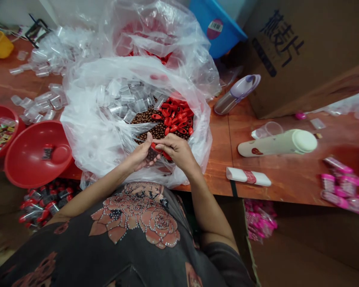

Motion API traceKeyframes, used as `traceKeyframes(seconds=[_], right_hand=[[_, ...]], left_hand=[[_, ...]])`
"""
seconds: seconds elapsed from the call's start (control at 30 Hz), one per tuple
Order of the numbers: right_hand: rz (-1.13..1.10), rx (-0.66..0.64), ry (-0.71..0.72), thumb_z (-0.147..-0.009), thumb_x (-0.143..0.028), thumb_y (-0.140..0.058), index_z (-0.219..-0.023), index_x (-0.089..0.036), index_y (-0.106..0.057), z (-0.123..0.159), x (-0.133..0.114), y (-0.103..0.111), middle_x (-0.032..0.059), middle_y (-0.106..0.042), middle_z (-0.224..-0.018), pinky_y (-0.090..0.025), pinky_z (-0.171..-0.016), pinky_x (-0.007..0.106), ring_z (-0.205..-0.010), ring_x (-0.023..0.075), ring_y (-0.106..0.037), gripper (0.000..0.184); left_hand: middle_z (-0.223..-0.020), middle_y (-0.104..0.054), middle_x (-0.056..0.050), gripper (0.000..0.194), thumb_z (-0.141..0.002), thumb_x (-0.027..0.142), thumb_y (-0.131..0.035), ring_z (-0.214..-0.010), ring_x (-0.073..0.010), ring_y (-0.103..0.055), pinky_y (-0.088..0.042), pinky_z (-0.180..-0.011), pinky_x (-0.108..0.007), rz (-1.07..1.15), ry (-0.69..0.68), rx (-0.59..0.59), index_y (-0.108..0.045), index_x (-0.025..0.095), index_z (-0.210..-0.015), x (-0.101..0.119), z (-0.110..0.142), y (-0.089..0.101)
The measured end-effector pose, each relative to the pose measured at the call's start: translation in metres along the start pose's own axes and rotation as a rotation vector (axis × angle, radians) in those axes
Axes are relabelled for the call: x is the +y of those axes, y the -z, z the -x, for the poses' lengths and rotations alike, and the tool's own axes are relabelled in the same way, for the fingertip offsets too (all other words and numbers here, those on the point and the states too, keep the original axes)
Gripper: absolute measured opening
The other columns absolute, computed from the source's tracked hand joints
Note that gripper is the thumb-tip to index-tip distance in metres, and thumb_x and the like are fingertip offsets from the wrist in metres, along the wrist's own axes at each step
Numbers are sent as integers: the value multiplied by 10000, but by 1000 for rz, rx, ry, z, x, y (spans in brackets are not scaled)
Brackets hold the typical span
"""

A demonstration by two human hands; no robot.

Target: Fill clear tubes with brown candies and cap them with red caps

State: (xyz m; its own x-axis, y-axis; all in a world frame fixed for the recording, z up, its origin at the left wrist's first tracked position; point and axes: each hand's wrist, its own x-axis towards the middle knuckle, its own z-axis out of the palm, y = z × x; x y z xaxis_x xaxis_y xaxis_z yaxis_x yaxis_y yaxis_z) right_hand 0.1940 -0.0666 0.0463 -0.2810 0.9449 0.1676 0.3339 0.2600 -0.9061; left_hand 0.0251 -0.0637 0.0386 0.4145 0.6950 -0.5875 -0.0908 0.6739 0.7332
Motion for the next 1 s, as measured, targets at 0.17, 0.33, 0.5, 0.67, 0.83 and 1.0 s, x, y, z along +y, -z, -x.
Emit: traceKeyframes(seconds=[0.17, 0.33, 0.5, 0.67, 0.83, 1.0], right_hand=[[84, -153, 31, -944, -515, -559, -1211, -339, -708, 1, 0, 3, -6, -660, -792, -479, -728, 290, -745, 138, -595, 353], [85, 210, -135, -991, -470, -455, -1201, -249, -708, 3, 20, 7, 45, -738, -940, -524, -844, 367, -881, 191, -668, 396], [203, 231, -98, -857, -409, -675, -1012, -260, -766, 15, 43, 1, 59, -751, -993, -490, -942, 454, -971, 240, -656, 234], [-124, 368, -189, -871, -381, -660, -998, -268, -774, 23, 24, -25, 16, -757, -958, -523, -876, 381, -905, 191, -674, 205], [43, 428, -24, -963, -384, -536, -1249, -300, -673, 19, 7, -34, 38, -717, -1120, -496, -953, 408, -1029, 203, -650, 329], [493, 145, 116, -898, -542, -595, -1488, -259, -410, 24, -4, -28, 126, -597, -1365, -419, -1044, 498, -1228, 309, -542, 679]], left_hand=[[-564, -573, -32, 720, -867, 793, -350, -414, -71, -490, -293, -359, -174, 104, -35, 15, -629, 144, -732, 2, -2, -3], [-621, -603, -31, 625, -969, 642, -347, -473, -81, -518, -375, -407, -190, 267, -54, -72, -700, 127, -1007, 17, 2, 1], [-626, -598, -13, 519, -1015, 519, -340, -480, -89, -535, -400, -422, -196, 433, -60, -72, -661, 131, -1142, 22, 2, 10], [-660, -630, -31, 559, -989, 580, -370, -492, -95, -558, -431, -450, -202, 376, -82, -42, -652, 134, -1174, 15, 1, 3], [-666, -644, -46, 631, -952, 663, -361, -490, -103, -553, -442, -463, -209, 191, -120, -34, -666, 151, -1160, 6, 1, -2], [-574, -567, -27, 722, -922, 746, -255, -466, -101, -513, -404, -446, -209, 123, -120, 0, -684, 165, -947, 4, 4, -5]])
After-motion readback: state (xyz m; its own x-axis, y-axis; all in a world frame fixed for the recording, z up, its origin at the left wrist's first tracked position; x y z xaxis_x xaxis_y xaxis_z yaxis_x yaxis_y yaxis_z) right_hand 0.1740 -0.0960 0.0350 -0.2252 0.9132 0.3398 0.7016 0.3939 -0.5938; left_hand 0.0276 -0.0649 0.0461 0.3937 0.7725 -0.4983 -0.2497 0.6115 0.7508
